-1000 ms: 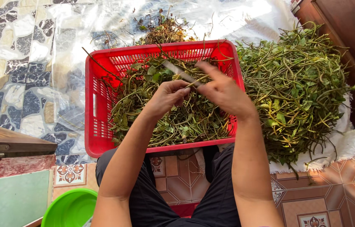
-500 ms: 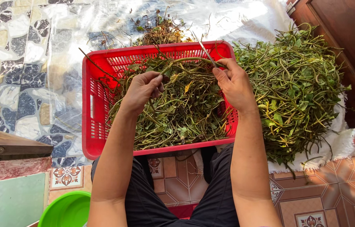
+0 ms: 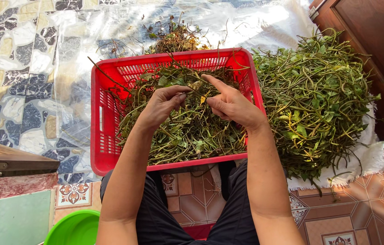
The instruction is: The person sits on the floor and uses a knife to trim vegetable stems from a red basket. They cut the stems and place the trimmed pieces onto a white cloth beside the basket.
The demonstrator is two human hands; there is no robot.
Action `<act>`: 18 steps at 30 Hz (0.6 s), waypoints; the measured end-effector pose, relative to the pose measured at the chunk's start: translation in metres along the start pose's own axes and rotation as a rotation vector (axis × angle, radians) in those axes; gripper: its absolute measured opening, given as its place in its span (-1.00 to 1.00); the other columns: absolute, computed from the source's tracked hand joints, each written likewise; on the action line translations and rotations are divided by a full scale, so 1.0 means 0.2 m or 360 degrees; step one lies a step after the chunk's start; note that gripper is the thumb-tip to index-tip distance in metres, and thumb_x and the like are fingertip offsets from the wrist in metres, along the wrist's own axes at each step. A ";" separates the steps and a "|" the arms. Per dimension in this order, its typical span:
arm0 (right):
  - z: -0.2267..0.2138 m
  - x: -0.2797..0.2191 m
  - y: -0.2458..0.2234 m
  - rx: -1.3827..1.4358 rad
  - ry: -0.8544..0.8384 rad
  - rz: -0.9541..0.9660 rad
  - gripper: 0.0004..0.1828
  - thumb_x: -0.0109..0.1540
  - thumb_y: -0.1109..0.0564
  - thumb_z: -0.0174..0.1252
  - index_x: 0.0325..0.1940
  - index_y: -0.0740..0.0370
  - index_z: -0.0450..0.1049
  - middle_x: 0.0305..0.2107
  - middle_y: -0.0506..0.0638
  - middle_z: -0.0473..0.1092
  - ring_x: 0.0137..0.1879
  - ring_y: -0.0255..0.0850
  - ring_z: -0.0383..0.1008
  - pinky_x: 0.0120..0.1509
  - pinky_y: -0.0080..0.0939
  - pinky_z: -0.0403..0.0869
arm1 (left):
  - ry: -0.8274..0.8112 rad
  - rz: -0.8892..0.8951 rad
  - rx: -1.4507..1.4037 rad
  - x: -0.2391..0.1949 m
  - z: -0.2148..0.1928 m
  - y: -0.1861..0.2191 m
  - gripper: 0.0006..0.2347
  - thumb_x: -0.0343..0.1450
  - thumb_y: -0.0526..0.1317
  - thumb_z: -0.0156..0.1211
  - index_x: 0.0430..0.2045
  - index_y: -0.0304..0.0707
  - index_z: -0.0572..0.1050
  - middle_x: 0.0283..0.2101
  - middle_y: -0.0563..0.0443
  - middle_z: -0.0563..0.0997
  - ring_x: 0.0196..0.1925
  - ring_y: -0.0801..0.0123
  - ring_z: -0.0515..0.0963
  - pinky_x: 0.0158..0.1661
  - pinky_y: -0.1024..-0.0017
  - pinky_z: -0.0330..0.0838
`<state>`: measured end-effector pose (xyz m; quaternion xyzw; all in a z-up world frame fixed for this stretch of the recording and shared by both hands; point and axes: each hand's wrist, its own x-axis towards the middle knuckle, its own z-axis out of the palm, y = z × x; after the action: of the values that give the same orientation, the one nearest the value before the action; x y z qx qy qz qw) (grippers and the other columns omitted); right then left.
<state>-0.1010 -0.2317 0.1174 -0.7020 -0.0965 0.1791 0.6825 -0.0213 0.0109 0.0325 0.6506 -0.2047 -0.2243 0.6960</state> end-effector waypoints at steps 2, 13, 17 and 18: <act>-0.01 0.01 0.01 -0.0016 -0.0010 0.0029 -0.14 0.36 -0.05 0.08 0.64 0.17 -0.14 -0.68 -0.25 0.17 -0.59 -0.48 0.07 -0.55 -0.41 0.09 | -0.0057 0.0008 -0.0013 -0.02 0.00 0.01 -0.78 0.54 -0.31 0.14 0.04 -0.26 0.60 -0.37 0.22 0.53 -0.35 0.63 0.37 -0.31 0.59 0.32; 0.01 0.09 0.14 -0.0418 0.0261 -0.0316 -0.52 0.38 -0.02 0.17 0.38 0.13 0.42 0.07 -0.06 0.51 0.07 -0.41 0.41 0.15 -0.34 0.43 | 0.0015 0.0055 0.0236 0.00 0.04 0.06 -0.79 0.52 -0.24 0.16 -0.03 -0.34 0.59 -0.23 0.11 0.67 -0.15 0.55 0.58 -0.09 0.50 0.49; 0.05 0.11 0.15 -0.0583 0.0368 -0.0256 -0.52 0.34 -0.02 0.19 0.33 0.11 0.46 0.16 0.01 0.52 0.23 -0.31 0.51 0.29 -0.28 0.47 | 0.0169 0.0083 0.0300 -0.02 0.10 0.10 -0.77 0.50 -0.21 0.16 -0.05 -0.34 0.60 -0.27 0.13 0.68 -0.24 0.54 0.60 -0.17 0.47 0.53; 0.05 0.11 0.15 -0.0563 0.0401 -0.0248 -0.53 0.34 -0.02 0.19 0.33 0.13 0.48 0.15 0.01 0.54 0.20 -0.30 0.51 0.26 -0.26 0.48 | 0.0208 0.0084 0.0307 -0.03 0.10 0.11 -0.77 0.49 -0.20 0.15 -0.06 -0.33 0.60 -0.27 0.15 0.68 -0.25 0.54 0.60 -0.19 0.47 0.54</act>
<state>-0.0876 -0.2154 0.0854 -0.8180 -0.0942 0.0171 0.5671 -0.0364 -0.0015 0.0559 0.7222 -0.1966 -0.1423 0.6477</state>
